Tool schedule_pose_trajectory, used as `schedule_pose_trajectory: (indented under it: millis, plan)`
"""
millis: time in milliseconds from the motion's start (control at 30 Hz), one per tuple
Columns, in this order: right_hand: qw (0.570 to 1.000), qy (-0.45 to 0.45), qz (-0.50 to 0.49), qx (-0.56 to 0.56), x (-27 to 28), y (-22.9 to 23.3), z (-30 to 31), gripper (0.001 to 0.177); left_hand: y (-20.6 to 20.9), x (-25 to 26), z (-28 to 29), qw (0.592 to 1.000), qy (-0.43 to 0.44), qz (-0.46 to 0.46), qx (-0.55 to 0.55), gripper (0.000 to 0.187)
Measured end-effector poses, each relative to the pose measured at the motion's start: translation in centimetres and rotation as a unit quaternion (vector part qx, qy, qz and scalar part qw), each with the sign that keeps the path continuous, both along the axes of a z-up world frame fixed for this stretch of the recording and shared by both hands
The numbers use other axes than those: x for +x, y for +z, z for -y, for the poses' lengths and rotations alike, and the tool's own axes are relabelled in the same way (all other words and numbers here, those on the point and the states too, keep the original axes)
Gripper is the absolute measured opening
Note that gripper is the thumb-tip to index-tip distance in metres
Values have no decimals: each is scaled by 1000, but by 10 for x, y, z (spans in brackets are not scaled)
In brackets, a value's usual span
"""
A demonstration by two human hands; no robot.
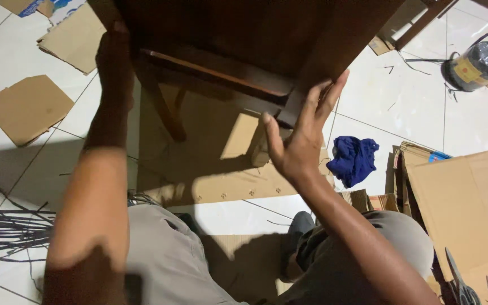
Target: Wrapping wooden table legs with cardboard and securing them with plastic ties
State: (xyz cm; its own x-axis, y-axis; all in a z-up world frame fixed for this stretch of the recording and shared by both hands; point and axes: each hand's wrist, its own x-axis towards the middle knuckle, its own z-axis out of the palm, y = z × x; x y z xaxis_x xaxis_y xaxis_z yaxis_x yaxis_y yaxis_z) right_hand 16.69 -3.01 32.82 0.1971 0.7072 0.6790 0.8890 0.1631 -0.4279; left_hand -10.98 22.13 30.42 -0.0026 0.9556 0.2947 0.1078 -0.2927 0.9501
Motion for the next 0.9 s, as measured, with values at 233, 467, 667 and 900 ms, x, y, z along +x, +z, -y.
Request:
schedule_pose_trajectory:
  millis: [233,467,667,900]
  plan:
    - [998,-56,-4,-20,67,-32,-72,104,-22,10,-30,980,25,-140,136,53]
    - [998,-54,-34,10,162,-46,-127,102,-5,42,-2,984,-10,-152,90,43]
    - [999,-38,-13,1,215,-41,-135,98,-8,56,11,986,-50,-159,32,29]
    - [990,66,-122,-21,219,-24,-136,86,35,57,70,951,-38,-306,31,55]
